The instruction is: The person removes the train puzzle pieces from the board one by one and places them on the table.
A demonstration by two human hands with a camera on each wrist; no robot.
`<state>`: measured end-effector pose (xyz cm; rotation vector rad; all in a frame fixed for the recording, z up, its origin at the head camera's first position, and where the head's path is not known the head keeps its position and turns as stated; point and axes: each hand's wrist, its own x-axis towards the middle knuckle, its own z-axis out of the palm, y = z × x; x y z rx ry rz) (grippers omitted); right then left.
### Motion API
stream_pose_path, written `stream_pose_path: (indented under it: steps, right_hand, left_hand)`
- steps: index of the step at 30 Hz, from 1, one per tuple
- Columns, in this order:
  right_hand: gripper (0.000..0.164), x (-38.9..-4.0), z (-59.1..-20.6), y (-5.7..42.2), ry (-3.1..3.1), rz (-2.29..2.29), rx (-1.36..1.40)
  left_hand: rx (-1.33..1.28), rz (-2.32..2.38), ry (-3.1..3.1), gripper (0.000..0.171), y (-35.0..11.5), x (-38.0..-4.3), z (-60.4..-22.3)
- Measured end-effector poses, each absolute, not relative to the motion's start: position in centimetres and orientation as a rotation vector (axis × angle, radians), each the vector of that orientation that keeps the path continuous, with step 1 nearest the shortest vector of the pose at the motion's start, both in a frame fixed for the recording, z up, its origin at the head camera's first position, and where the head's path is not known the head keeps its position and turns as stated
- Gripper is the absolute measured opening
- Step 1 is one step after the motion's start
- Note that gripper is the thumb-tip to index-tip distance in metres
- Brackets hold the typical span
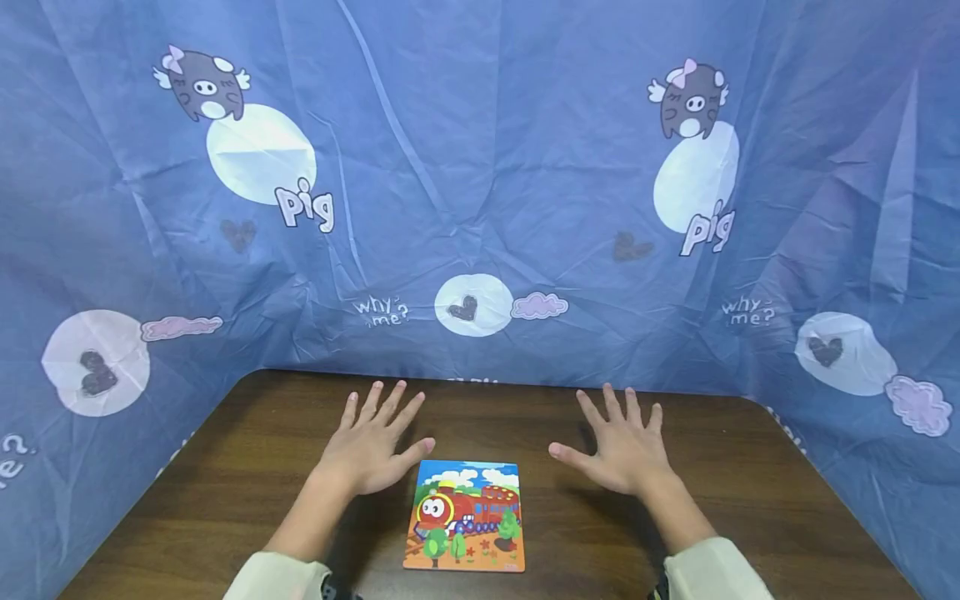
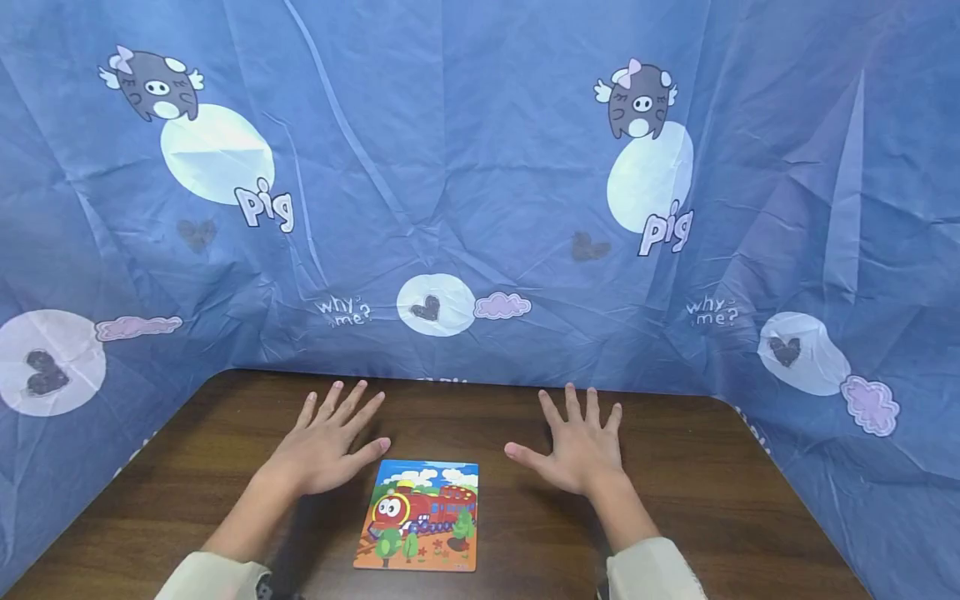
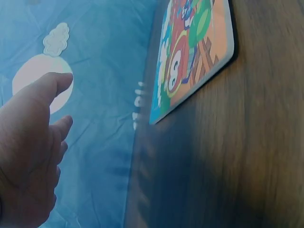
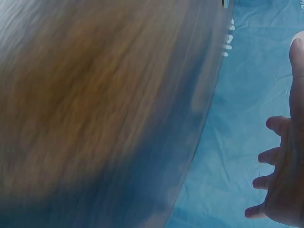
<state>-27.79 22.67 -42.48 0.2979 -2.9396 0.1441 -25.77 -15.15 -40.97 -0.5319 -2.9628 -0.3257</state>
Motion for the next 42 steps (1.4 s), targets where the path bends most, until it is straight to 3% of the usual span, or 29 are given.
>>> stream_pose_path:
  steps: [8,20,32,42]
  right_hand:
    - [0.107,-27.9,-42.6,21.0,-2.958,0.174,0.371]
    - [0.089,-27.8,-43.0,18.4,-3.060,0.365,0.681]
    - [0.060,-27.6,-43.3,16.2,-3.072,0.425,0.885]
    - [0.051,-27.5,-43.7,15.8,-3.021,0.720,0.996]
  left_hand:
    - [-0.576,-0.311,-3.026,0.080,-13.7,-26.1,-41.3]
    - [-0.703,-0.412,-3.147,0.073,-11.6,-26.1,-42.0]
    - [-0.813,-0.582,-3.122,0.069,-10.6,-26.0,-42.8]
    - [-0.849,-0.664,-3.111,0.057,-10.3,-26.1,-43.5]
